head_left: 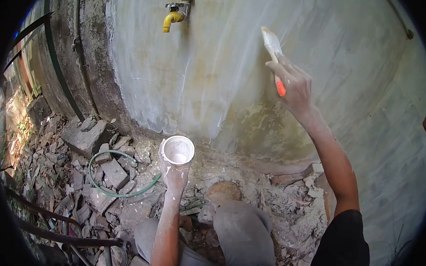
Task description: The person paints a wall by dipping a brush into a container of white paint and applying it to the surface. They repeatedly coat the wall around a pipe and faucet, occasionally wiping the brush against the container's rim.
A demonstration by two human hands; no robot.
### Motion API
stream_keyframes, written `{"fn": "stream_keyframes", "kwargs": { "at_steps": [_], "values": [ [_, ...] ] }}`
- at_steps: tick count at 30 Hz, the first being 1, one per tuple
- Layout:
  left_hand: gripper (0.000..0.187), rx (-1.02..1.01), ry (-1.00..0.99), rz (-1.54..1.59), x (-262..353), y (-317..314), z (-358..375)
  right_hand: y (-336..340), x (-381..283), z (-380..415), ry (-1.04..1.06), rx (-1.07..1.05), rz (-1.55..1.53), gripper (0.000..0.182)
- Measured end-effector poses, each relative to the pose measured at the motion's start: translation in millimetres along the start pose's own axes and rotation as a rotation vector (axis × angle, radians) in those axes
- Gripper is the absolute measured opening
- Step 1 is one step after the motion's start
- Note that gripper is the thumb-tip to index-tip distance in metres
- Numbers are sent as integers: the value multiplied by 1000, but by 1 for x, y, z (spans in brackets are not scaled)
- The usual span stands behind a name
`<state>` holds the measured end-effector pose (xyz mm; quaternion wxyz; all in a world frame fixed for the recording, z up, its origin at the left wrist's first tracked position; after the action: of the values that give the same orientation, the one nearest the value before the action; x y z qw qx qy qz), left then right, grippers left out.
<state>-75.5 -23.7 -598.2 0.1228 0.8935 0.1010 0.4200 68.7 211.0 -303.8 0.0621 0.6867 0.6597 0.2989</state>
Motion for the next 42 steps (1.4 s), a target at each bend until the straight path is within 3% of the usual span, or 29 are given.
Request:
{"fn": "stream_keyframes", "kwargs": {
  "at_steps": [2,6,8,10,11,13,14,15,17,19,22,25,28,32,38,42],
  "values": [
    [75,3,6,-41,2,0,1,18,18,-37,71,107,119,24],
    [85,-58,-39,1,3,-12,5,-7,39,-30,205,126,205,24],
    [86,-60,-14,11,13,-10,3,-59,38,14,83,-110,217,23],
    [86,-58,11,17,13,-7,1,-95,-4,64,72,-173,71,16],
    [87,-70,9,43,12,-7,1,-127,-20,100,-57,-378,-42,11],
    [87,-94,2,66,12,-4,7,-176,-66,178,57,-445,-131,10],
    [87,-75,-20,41,14,-2,6,-198,-80,211,-58,-640,-218,8],
    [87,-54,-38,14,15,2,6,-212,-94,238,-79,-671,-245,7],
    [87,-19,-48,-21,17,9,1,-220,-110,250,-85,-701,-281,7],
    [82,10,-42,-26,20,17,2,-217,-115,257,-314,-909,-483,10],
    [81,17,-42,-21,10,18,2,-233,-92,266,-251,-990,-384,13],
    [80,21,-31,0,5,19,3,-218,-55,228,-345,-893,-364,16],
    [81,-40,-31,4,3,16,1,-189,-44,188,-234,-738,-320,18],
    [81,-22,-115,-12,0,12,2,-129,-32,132,-276,-525,-252,15],
    [80,-42,21,-24,-8,0,4,-19,-32,42,-66,-83,-93,25],
    [79,-117,18,-17,-22,-18,11,-24,-12,33,81,3,180,29]
  ]
}}
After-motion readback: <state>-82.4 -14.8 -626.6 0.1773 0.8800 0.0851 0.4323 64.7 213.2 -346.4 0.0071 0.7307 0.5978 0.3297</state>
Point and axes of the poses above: each hand's wrist, its own z-axis away from the middle knuckle, its own y-axis out of the back of the hand, x = y × z, the point moved 6 cm from there along -z, towards the middle knuckle, and after that the axes turned 14 degrees about -z, right-handed, at the moved point
